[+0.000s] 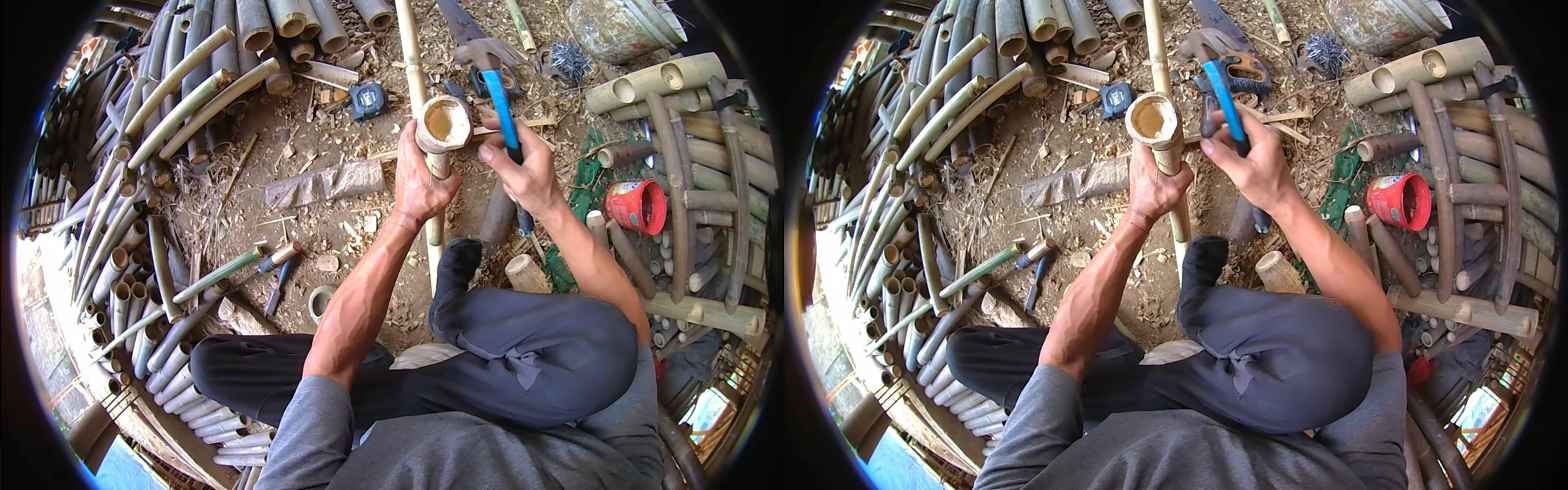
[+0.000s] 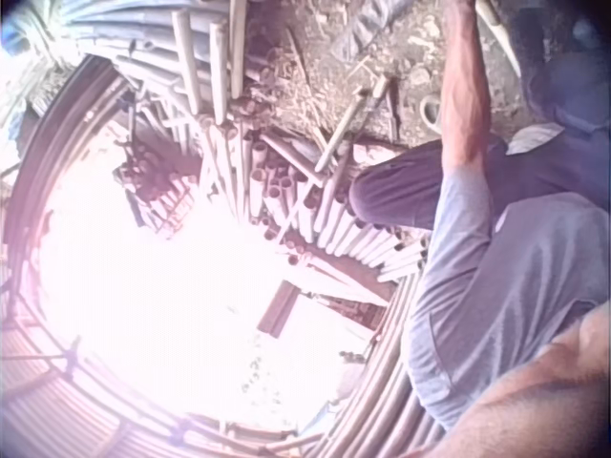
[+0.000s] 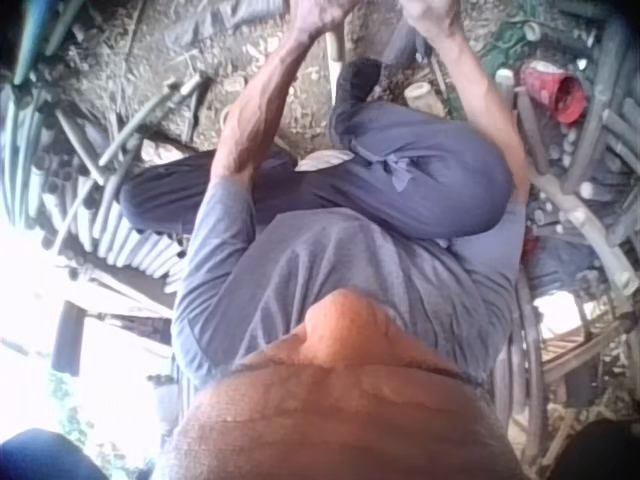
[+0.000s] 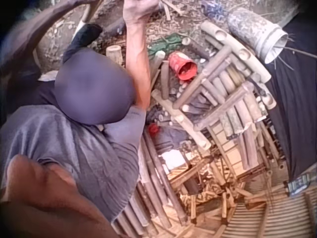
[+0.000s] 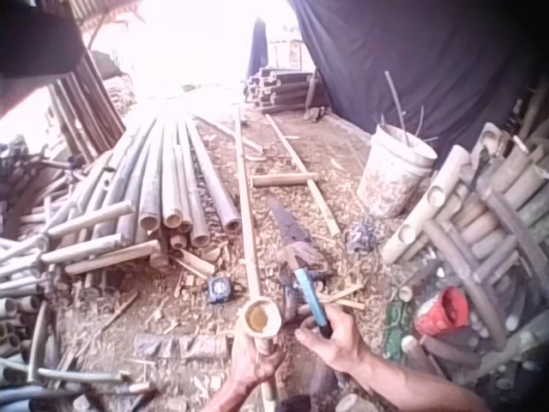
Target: The person sits on the ground and assembles bamboo pieces into a structure. They use a hammer to drive a smaller bamboo dowel into a larger bamboo segment, then insert a long bamboo pole into the assembly. The person continues to hammer and fit additional bamboo pieces together.
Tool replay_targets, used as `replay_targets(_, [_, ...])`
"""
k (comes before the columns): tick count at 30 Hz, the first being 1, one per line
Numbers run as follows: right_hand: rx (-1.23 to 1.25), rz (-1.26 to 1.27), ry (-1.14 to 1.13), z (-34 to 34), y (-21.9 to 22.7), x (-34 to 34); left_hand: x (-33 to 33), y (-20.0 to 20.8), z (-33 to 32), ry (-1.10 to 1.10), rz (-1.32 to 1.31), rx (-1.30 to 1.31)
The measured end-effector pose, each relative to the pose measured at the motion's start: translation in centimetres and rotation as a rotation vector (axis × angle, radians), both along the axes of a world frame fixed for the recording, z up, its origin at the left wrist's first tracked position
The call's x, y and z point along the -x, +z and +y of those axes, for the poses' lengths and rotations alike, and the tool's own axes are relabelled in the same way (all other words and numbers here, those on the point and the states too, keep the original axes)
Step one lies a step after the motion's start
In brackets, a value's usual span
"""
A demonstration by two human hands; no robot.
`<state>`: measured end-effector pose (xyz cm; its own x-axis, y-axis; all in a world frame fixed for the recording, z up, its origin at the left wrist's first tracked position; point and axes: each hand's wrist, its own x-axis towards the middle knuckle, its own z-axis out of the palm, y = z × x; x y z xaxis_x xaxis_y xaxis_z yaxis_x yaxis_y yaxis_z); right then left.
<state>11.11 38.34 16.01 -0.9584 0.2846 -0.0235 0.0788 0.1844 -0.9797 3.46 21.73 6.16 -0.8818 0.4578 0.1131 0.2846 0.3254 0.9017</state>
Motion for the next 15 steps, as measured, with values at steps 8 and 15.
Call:
replay_targets(8, [-0.122, -0.201, -0.140, -0.2, -0.9, -9.8, -0.3, -0.1, 0.0, 0.020, -0.001, 0.061])
replay_targets(15, [-0.347, -0.073, 0.388, -2.8, -6.7, -18.0, -0.5, 0.6, -0.2, 0.015, 0.013, 0.072])
